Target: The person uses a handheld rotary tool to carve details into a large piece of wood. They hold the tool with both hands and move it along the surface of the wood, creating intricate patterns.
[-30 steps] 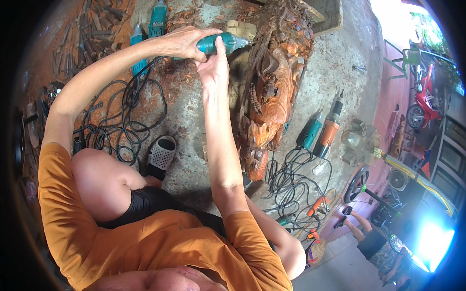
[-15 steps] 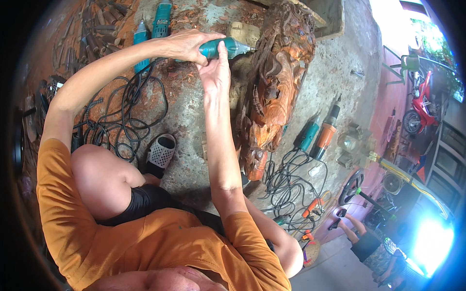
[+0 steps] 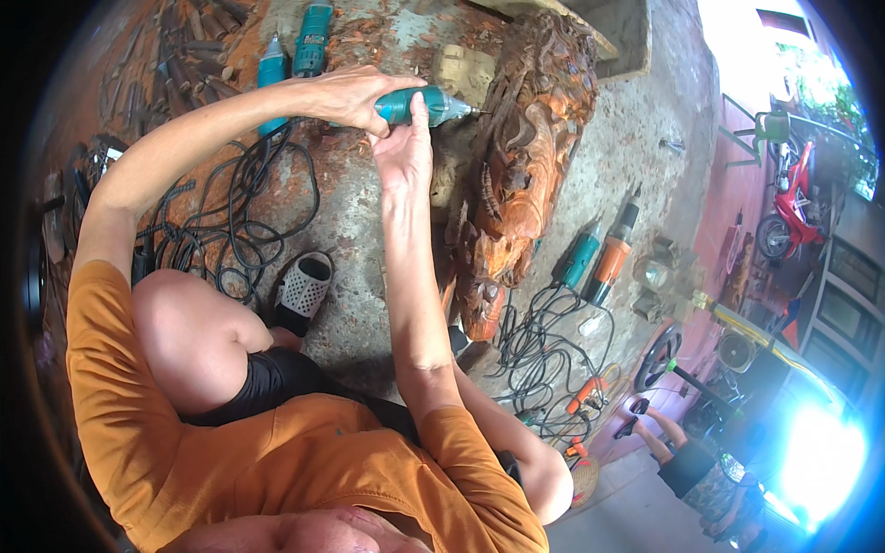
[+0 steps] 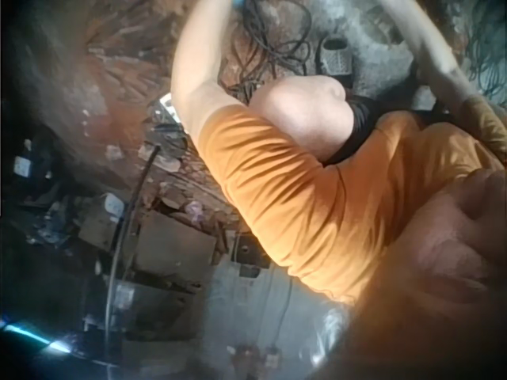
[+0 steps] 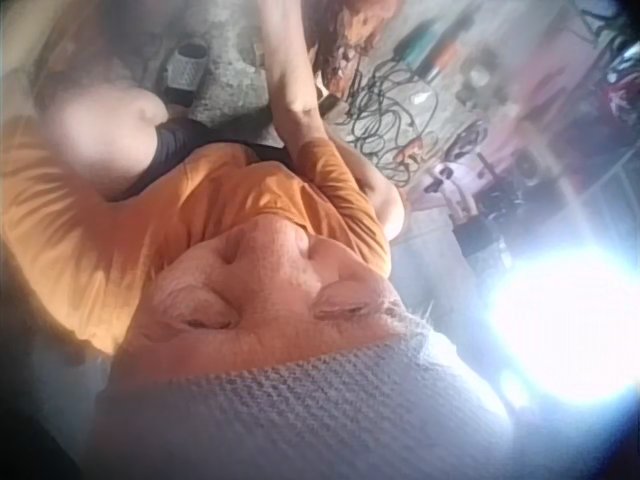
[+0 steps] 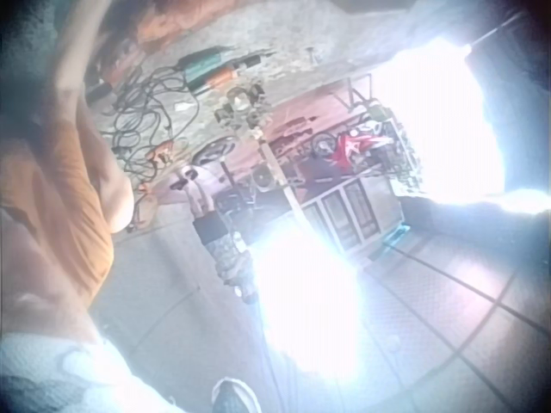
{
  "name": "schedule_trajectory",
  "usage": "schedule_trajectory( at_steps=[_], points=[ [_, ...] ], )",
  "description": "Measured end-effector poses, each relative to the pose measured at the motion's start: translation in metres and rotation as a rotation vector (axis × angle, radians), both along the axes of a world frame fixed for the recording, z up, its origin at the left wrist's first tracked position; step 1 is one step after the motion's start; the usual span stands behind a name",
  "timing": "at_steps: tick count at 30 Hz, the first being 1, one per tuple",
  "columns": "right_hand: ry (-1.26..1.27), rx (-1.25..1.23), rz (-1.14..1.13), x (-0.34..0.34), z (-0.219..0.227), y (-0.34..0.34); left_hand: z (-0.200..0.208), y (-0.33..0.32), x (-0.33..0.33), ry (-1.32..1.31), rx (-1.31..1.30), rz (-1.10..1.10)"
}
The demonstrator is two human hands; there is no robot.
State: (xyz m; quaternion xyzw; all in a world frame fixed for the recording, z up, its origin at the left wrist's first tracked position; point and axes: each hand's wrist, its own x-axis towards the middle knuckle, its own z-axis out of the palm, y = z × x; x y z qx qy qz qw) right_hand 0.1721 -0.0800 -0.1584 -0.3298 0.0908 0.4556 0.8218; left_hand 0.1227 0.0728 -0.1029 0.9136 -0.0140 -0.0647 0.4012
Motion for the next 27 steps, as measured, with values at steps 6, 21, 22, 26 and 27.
schedule_trajectory(
  at_steps=[6,21,22,26,27],
  points=[
    [-0.067,-0.027,0.051,0.016,0.001,0.01,-0.007,0.006,0.01,-0.043,0.024,0.053],
    [-0.009,-0.014,0.023,0.005,-0.002,-0.001,-0.003,0.0,0.002,0.036,-0.023,0.011],
    [-0.004,-0.013,0.018,0.001,-0.001,-0.002,0.0,0.0,0.001,0.052,-0.021,-0.005],
    [0.014,0.004,0.006,-0.006,0.003,-0.003,0.005,0.001,-0.002,0.065,-0.029,-0.032],
    [0.018,0.012,0.004,-0.007,0.004,-0.003,0.005,0.001,-0.003,0.055,-0.035,-0.029]
  ],
)
